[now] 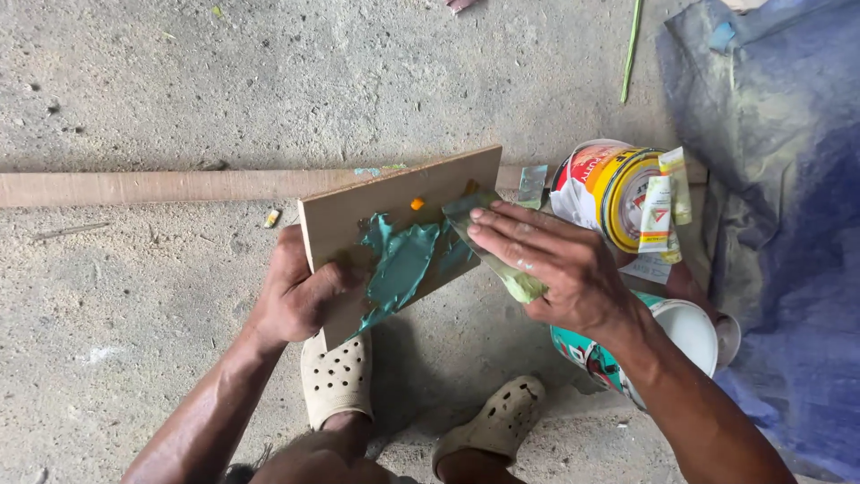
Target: Mixing and preparing putty on a wooden board using a scraper and hardener
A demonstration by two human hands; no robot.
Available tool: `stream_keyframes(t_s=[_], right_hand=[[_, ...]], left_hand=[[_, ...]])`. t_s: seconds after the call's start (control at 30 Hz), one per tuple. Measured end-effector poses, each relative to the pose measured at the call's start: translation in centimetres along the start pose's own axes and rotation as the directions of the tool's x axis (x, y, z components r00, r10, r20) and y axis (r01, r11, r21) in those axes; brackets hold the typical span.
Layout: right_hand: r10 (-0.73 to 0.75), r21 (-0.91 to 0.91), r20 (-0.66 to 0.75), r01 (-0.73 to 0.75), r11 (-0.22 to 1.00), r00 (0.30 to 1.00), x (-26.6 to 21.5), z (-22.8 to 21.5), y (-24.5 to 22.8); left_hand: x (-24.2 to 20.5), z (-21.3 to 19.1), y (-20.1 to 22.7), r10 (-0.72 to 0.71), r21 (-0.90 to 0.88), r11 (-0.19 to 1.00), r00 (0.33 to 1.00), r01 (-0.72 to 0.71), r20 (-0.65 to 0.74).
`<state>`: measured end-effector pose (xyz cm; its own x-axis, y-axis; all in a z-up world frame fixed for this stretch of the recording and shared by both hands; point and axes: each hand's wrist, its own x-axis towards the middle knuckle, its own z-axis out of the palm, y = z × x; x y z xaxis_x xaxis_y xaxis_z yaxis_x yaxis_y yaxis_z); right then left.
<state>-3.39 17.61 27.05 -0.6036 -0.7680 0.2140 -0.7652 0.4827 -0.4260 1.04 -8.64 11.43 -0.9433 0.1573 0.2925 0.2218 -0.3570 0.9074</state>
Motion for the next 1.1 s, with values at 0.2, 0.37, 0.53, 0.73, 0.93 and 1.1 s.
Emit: stream_keyframes(t_s=[0.2, 0.37, 0.53, 0.73, 0.93, 1.1], right_hand=[[0.037, 0.039, 0.033, -0.039, 0.999, 0.999, -3.1, 1.7, 0.6], [0.133, 0.148, -0.021, -0.128, 0.981, 0.991, -5.4, 3.6, 1.3], [0.301, 0.315, -0.190, -0.232, 0.920, 0.935, -7.6, 4.0, 2.2], [0.268, 0.145, -0.293, -0.235, 0.961, 0.918, -4.4, 1.6, 0.1], [0.125, 0.085, -0.237, -0.108, 0.991, 0.964, -3.0, 1.4, 0.0], [0.010, 0.034, -0.121, -0.006, 0.999, 0.993, -2.3, 0.7, -0.4]], left_hand=[[0.0, 0.6, 0.1, 0.065, 0.041, 0.997, 0.998, -0.064, -0.003], [0.8, 1.1, 1.1, 0.101, 0.070, 0.993, 0.995, -0.100, -0.009], [1.5, 2.0, 1.9, 0.124, 0.100, 0.987, 0.992, -0.122, -0.015], [1.0, 3.0, 1.8, -0.007, 0.047, 0.999, 0.999, 0.009, -0.047], [1.0, 2.9, 1.9, -0.066, 0.028, 0.997, 0.994, 0.068, -0.083], [1.6, 2.5, 2.1, -0.032, 0.054, 0.998, 0.998, 0.035, -0.056]])
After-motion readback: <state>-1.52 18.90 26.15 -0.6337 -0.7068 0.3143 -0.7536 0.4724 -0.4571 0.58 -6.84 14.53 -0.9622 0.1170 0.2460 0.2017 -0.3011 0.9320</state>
